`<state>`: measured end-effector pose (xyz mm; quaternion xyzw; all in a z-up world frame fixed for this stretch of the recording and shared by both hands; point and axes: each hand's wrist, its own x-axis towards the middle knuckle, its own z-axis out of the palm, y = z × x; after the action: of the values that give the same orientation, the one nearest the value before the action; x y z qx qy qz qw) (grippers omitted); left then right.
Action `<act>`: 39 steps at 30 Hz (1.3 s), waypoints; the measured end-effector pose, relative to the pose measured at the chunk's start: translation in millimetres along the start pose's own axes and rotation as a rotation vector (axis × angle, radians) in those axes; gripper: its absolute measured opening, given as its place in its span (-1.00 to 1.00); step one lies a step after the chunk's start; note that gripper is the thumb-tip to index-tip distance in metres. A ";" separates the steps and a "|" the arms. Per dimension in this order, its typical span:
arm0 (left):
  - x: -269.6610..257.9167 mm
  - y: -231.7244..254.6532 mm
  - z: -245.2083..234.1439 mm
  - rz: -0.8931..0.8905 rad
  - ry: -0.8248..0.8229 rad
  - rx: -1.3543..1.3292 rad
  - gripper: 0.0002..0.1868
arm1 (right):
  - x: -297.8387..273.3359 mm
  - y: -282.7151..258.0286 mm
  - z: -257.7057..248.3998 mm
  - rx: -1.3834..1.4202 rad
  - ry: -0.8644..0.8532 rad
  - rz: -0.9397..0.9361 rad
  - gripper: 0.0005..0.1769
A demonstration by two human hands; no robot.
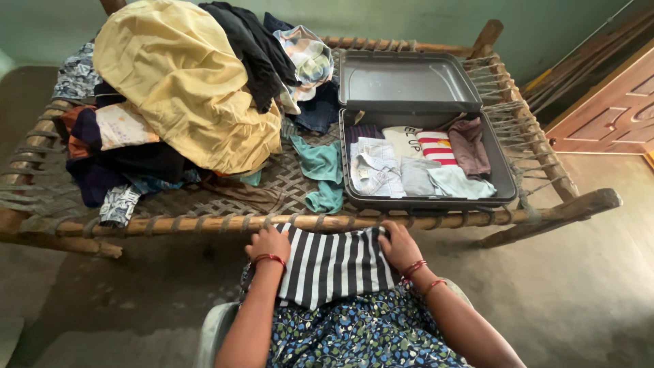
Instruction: The person folds several pieces of clothing by hand, including a white shirt and a green top, and places them into an open suitcase on a woven bed.
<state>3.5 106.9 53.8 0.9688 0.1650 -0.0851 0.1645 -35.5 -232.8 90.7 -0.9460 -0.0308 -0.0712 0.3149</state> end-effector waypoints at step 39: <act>27.8 -36.2 23.2 0.054 0.403 -0.232 -0.52 | -3.4 -0.9 2.9 -0.298 0.061 0.177 -0.64</act>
<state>14.2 139.3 15.5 0.9449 0.1770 0.1342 0.2405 -38.6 -230.4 88.4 -0.9785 0.0731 -0.0758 0.1771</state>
